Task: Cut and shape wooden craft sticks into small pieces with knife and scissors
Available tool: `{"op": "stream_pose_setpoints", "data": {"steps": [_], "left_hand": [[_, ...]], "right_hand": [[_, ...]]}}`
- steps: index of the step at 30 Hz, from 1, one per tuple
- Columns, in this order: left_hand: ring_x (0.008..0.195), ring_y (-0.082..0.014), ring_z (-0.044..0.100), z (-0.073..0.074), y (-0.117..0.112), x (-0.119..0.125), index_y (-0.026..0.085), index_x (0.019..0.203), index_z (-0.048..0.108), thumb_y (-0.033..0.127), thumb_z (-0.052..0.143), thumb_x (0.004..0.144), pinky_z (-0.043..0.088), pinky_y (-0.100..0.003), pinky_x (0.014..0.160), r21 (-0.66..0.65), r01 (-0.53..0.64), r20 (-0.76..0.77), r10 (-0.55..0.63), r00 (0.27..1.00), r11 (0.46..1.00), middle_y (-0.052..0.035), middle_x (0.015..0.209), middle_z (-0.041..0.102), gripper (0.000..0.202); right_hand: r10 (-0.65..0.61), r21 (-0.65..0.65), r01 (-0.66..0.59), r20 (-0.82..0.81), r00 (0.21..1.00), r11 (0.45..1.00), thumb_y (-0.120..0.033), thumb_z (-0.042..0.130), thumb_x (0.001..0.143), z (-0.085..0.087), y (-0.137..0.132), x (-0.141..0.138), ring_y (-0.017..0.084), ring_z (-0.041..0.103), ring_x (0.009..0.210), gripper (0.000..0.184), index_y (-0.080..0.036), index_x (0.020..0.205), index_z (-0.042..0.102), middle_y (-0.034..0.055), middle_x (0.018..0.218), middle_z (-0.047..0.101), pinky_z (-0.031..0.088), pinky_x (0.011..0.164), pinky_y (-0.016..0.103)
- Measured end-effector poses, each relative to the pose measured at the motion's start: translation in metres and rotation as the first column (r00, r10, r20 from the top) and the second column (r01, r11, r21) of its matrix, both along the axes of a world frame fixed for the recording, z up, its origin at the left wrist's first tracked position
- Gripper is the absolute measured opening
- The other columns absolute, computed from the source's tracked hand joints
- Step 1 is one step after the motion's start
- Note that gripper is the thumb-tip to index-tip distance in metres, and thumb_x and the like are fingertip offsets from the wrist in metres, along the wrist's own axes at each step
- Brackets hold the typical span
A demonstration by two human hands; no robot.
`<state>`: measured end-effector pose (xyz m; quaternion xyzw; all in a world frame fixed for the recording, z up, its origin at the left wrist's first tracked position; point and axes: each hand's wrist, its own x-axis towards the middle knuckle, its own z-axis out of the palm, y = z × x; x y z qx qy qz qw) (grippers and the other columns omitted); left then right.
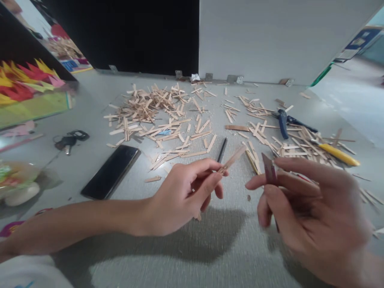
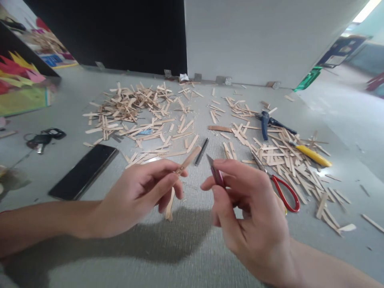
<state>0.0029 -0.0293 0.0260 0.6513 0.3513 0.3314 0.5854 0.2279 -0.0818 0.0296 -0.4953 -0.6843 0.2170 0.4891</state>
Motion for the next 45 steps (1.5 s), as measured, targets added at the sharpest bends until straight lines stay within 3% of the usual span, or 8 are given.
{"op": "stream_pose_setpoints", "data": {"steps": [4,8,10,14,18,32,40,45], "left_hand": [[0.048,-0.0078,0.051,0.003,0.004,0.001,0.016,0.102,0.072,0.035,0.055,0.112,0.041,-0.016,0.043,0.014,0.012,-0.060,-0.011,0.998,1.000,0.0004,0.069,0.068,0.027],[0.049,-0.0077,0.052,0.003,0.006,0.000,0.015,0.099,0.074,0.032,0.055,0.111,0.040,-0.015,0.044,0.107,0.042,-0.141,-0.027,0.990,0.993,0.0010,0.067,0.068,0.028],[0.048,-0.0071,0.053,0.002,0.006,-0.001,0.015,0.095,0.075,0.032,0.056,0.111,0.038,-0.015,0.043,0.146,0.054,-0.184,-0.027,0.983,0.988,0.0009,0.067,0.069,0.030],[0.046,-0.0067,0.056,0.001,0.004,-0.002,0.015,0.092,0.075,0.030,0.057,0.110,0.039,-0.015,0.045,0.209,0.056,-0.224,-0.008,0.975,0.976,0.0010,0.065,0.070,0.029],[0.047,-0.0070,0.057,0.002,0.004,-0.002,0.015,0.090,0.074,0.025,0.060,0.109,0.039,-0.016,0.045,0.237,0.041,-0.215,0.011,0.977,0.971,0.0010,0.065,0.071,0.026],[0.048,-0.0063,0.063,-0.004,0.004,-0.004,0.015,0.094,0.074,0.019,0.061,0.110,0.046,-0.013,0.049,0.391,0.059,-0.214,0.028,0.976,0.918,0.0032,0.067,0.073,0.021],[0.050,-0.0061,0.059,-0.010,0.003,-0.006,0.015,0.094,0.074,0.019,0.062,0.110,0.045,-0.014,0.053,0.557,0.067,-0.222,0.070,0.973,0.828,0.0024,0.069,0.073,0.020],[0.048,-0.0057,0.058,-0.007,0.002,-0.005,0.015,0.092,0.074,0.019,0.061,0.110,0.042,-0.014,0.050,0.477,0.058,-0.229,0.060,0.972,0.877,0.0023,0.066,0.073,0.023]], "right_hand": [[0.014,-0.005,-0.013,0.209,0.978,1.000,-0.023,0.058,0.109,0.008,0.008,0.006,0.016,0.073,0.056,0.023,-0.031,0.130,0.064,0.0002,0.081,0.080,0.055,0.046,0.023],[0.049,0.002,-0.053,0.370,0.928,0.999,-0.029,0.059,0.111,0.013,0.013,0.011,0.011,0.058,0.039,0.015,-0.031,0.102,0.070,-0.0067,0.061,0.072,0.047,0.041,0.022],[0.036,-0.037,-0.025,0.337,0.941,0.999,-0.036,0.062,0.111,0.012,0.014,0.012,0.012,0.056,0.038,0.011,-0.031,0.117,0.069,-0.0081,0.058,0.072,0.047,0.041,0.022],[0.061,-0.089,-0.034,0.327,0.943,0.995,-0.038,0.067,0.109,0.010,0.015,0.011,0.013,0.055,0.038,0.036,-0.028,0.143,0.062,-0.0082,0.058,0.073,0.050,0.045,0.023],[0.145,-0.148,-0.098,0.356,0.923,0.984,-0.031,0.066,0.108,0.013,0.017,0.010,0.012,0.052,0.038,0.025,-0.029,0.133,0.069,-0.0089,0.056,0.072,0.046,0.042,0.022],[0.114,-0.172,-0.055,0.360,0.926,0.984,-0.030,0.067,0.107,0.011,0.014,0.008,0.010,0.052,0.036,0.017,-0.033,0.120,0.077,-0.0099,0.060,0.076,0.051,0.049,0.022],[0.119,-0.096,-0.087,0.427,0.896,0.992,-0.026,0.068,0.107,0.011,0.014,0.007,0.010,0.055,0.039,0.013,-0.028,0.116,0.077,-0.0104,0.060,0.074,0.046,0.048,0.023],[0.148,-0.066,-0.133,0.461,0.875,0.989,-0.028,0.064,0.111,0.012,0.015,0.008,0.010,0.053,0.038,0.012,-0.028,0.118,0.074,-0.0108,0.061,0.074,0.044,0.047,0.024]]}}
